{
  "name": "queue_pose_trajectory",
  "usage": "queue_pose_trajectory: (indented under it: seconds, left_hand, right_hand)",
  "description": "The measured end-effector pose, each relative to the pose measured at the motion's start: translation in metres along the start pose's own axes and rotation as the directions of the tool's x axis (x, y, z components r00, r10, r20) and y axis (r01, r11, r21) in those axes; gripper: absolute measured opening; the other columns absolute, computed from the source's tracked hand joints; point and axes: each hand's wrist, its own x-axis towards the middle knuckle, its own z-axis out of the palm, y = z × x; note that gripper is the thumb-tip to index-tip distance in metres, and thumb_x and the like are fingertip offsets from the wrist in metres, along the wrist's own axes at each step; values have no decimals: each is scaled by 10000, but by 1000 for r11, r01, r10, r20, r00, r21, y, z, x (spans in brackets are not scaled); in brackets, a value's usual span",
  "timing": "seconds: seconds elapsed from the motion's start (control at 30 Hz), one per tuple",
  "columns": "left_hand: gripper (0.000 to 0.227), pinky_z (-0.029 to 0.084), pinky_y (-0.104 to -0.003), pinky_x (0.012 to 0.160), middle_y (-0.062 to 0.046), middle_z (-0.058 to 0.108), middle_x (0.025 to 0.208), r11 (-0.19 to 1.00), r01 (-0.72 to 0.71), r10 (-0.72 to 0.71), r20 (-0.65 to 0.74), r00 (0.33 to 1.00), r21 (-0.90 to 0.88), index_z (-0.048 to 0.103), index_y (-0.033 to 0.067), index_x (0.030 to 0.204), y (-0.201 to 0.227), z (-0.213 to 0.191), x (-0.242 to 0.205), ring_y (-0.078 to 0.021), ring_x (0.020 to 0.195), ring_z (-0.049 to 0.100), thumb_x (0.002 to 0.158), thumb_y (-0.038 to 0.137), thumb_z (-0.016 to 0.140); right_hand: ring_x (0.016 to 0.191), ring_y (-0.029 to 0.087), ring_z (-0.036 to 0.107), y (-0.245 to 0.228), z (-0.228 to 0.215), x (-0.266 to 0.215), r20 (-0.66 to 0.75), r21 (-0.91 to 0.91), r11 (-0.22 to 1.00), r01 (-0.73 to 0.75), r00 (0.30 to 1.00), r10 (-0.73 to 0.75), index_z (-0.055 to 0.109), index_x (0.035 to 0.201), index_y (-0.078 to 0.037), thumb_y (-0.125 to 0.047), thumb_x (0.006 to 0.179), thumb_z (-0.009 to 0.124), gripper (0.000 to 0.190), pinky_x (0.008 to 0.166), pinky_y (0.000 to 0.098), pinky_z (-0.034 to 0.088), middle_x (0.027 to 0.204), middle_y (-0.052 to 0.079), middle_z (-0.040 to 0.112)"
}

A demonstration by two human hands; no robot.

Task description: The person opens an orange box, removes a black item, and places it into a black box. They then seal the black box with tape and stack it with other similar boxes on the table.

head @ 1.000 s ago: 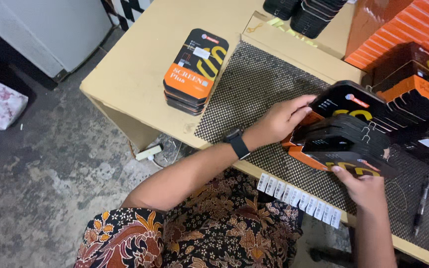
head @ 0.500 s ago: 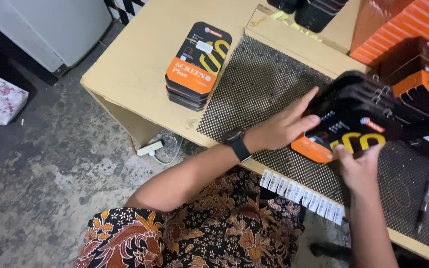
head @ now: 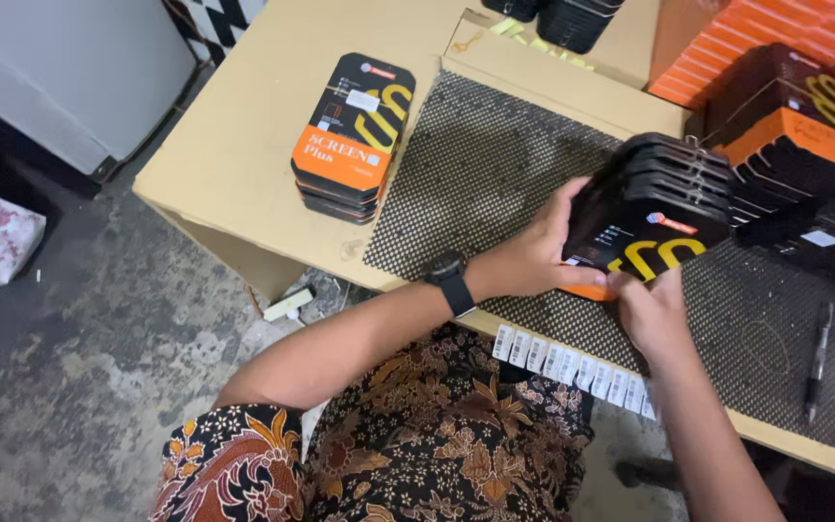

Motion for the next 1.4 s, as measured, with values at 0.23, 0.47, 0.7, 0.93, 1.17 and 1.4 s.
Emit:
queue_pose_trajectory:
  seconds: [0.23, 0.47, 0.7, 0.93, 1.17, 1.4]
  left_hand:
    - [1150, 317, -483, 1193, -267, 418, 1462, 988, 134, -138, -53, 989, -73, 225, -31, 1540, 97, -27, 15, -367, 1406, 402, 691, 464, 823]
    - [685, 630, -382, 713, -175, 739, 1033, 585, 629, -708, 57, 704, -511, 642, -91, 1194, 80, -87, 37, -289, 883, 768, 711, 343, 861]
    - [543, 652, -465, 790, -247, 740, 1108, 493, 584, -763, 2, 647, -645, 662, -72, 1213, 45, -121, 32, -346, 960, 748, 792, 229, 826]
    - [805, 618, -458, 872, -224, 678, 1252, 725, 648, -688, -282, 669, -235, 583, -52, 1295, 68, -118, 19, -335, 1173, 681, 687, 376, 891]
    - [1208, 254, -590, 1188, -314, 189, 1643, 781, 618, -578, -266, 771, 93, -36, 26, 1631, 116, -121, -36, -455, 1524, 197, 864, 573, 721]
    - [737, 256, -581, 1233, -215, 290, 1654, 742, 347, 7, -524, 852, 573, 289, 92, 1569, 157, -170, -122, -362, 1538, 282, 995, 398, 636]
  right_hand:
    - [939, 245, 640, -86, 67, 23, -11, -381, 903, -198, 978, 209, 539, 1232, -24, -114, 930, 639, 330, 727, 342, 509, 1024, 132, 621]
    - [1130, 318, 684, -59, 98, 85, -16, -184, 769, -612, 784, 620, 480, 1473, -43, -471, 1063, 510, 593, 883, 486, 587, 1357, 149, 588]
    - [965, 295, 738, -26, 120, 111, 90, -187, 737, -650, 735, 672, 573, 1348, -26, -389, 1020, 581, 490, 810, 417, 625, 1167, 131, 668]
    - [906, 298, 760, 11, 116, 119, 172, -120, 720, -684, 700, 693, 532, 1364, -71, -286, 968, 657, 468, 716, 434, 655, 1131, 112, 683]
    - [1140, 406, 669, -18, 142, 105, 171, -204, 740, -641, 721, 672, 167, 1579, 42, -229, 983, 636, 806, 840, 557, 605, 1380, 295, 511]
    - [859, 227, 718, -17, 160, 103, 242, -132, 711, -691, 673, 699, 447, 1420, -21, -177, 930, 622, 545, 625, 316, 624, 1176, 167, 714]
